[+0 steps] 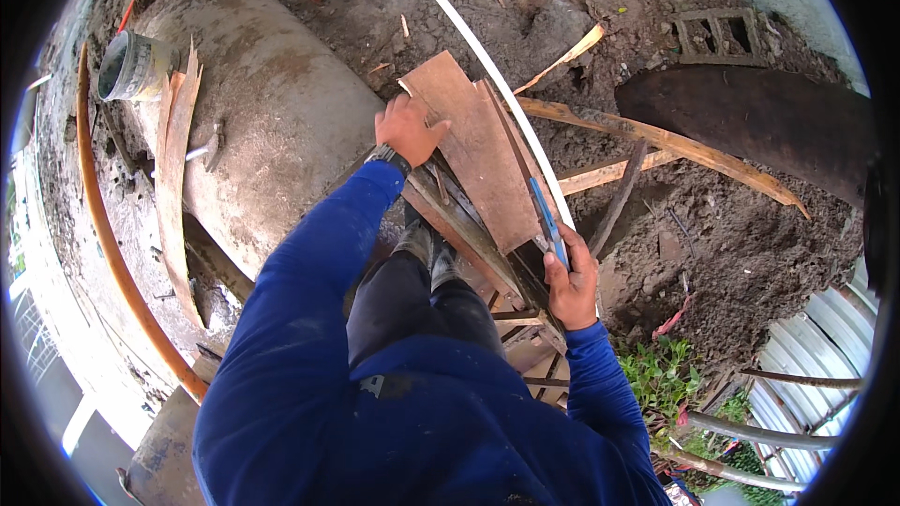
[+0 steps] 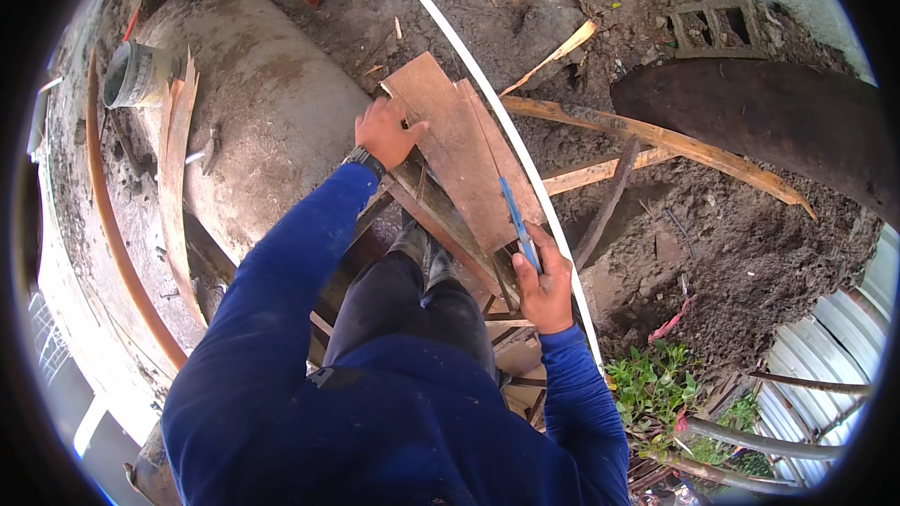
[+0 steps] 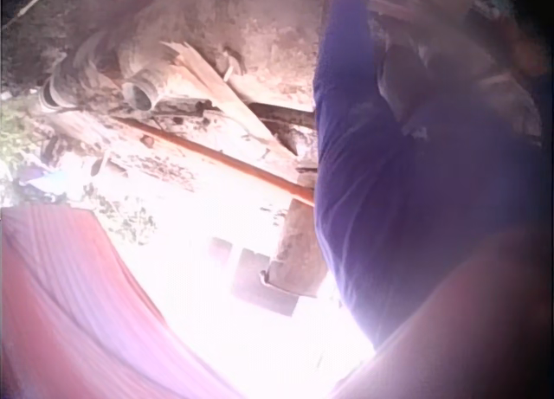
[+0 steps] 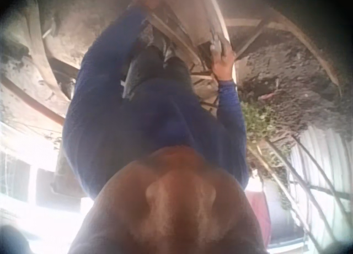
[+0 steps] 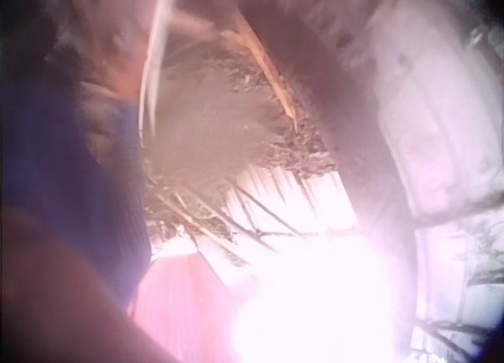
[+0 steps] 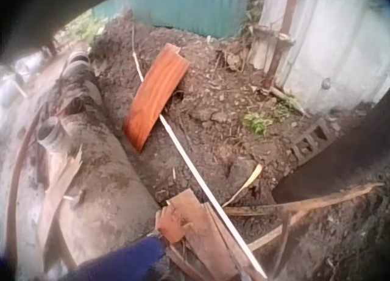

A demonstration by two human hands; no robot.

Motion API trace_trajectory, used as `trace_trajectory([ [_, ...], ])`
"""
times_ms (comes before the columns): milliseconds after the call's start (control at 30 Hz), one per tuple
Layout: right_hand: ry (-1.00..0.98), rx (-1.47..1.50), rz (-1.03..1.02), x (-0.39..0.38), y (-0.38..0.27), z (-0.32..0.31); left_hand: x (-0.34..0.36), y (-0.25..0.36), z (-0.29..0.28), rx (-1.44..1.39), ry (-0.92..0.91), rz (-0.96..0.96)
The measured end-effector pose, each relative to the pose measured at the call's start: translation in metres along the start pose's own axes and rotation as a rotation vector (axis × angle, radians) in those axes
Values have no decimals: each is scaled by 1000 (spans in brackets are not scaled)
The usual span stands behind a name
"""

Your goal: The person uses a hand saw to cut a rectangular wooden plank placed on a makeshift wooden support. After sawing, the person removes the cut piece and sets it aside, then picks up another plank and repeats the sawing process.

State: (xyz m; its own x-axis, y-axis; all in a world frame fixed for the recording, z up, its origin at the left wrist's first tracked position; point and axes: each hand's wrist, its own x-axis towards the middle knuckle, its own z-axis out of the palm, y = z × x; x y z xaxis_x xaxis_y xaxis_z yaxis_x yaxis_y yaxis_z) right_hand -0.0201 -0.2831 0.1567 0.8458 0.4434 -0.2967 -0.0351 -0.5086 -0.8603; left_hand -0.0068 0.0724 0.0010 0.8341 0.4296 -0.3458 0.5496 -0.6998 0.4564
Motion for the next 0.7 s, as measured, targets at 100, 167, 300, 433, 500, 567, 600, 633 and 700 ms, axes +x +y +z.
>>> trace_trajectory([
  [100, -33, -9, -23, 11, -5, 0, 13, 13, 12, 255, 150, 223],
  [167, -83, -18, 1, 22, -14, 0, 20, 9, 32, 323, 125, 191],
  [300, -77, -45, -10, 35, -24, -5, 28, 26, 54, 317, 50, 153],
  [433, -79, -47, 33, 36, -32, -17, 34, 37, 71, 260, 37, 180],
  [500, -74, 17, 70, 39, -34, -19, 34, 36, 70, 252, 59, 192],
  [567, -62, -12, 88, 43, -36, -25, 36, 39, 71, 240, 61, 196],
  [600, -59, -22, 98, 44, -37, -27, 36, 40, 70, 241, 49, 191],
  [633, -94, -39, 95, 46, -41, -30, 35, 39, 72, 241, 38, 186],
  [700, -95, -43, 106, 48, -47, -31, 32, 36, 79, 253, 83, 200],
])
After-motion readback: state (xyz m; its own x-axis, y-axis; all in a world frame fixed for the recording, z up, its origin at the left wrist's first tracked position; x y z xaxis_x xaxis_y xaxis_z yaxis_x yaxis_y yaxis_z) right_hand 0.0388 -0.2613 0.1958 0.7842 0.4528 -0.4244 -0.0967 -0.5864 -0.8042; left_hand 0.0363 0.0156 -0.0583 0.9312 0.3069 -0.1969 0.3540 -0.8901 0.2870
